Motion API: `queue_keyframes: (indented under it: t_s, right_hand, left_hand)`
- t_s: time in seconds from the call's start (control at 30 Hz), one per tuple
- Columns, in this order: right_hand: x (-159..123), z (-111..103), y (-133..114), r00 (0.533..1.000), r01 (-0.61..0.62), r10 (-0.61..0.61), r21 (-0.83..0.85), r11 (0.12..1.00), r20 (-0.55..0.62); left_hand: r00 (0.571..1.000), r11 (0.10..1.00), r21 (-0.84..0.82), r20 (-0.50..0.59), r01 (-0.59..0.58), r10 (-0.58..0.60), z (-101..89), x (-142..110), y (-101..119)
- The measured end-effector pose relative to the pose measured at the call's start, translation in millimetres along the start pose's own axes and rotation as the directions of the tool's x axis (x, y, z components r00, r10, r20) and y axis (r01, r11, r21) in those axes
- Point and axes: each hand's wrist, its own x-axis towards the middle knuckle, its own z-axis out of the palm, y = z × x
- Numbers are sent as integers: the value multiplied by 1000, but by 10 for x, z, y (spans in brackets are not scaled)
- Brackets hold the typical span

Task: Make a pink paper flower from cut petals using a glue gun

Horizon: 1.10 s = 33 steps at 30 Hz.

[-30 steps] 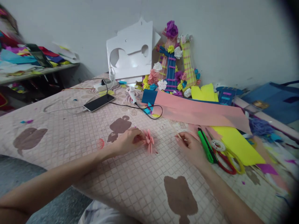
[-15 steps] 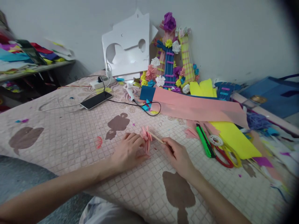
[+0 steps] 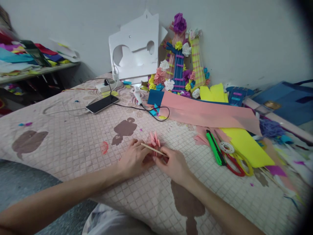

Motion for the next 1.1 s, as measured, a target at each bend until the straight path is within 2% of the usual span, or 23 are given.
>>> queue_keyframes:
  t_s: [0.43,0.63,0.83,1.1]
  right_hand:
    - [17,18,50,998,-49,51,-52,997,24]
    - [27,28,53,997,-80,80,-15,997,17]
    - [28,43,85,999,-50,51,-44,998,11]
    - [-19,-62,143,997,-74,75,-26,997,32]
  left_hand:
    - [1000,1000,5,-21,-1,1,-18,15,15]
    - [1000,1000,11,-25,16,-16,-15,37,24]
    - [1000,1000,20,-28,-1,2,5,45,9]
    - [998,999,42,-58,23,-21,-79,33,-22]
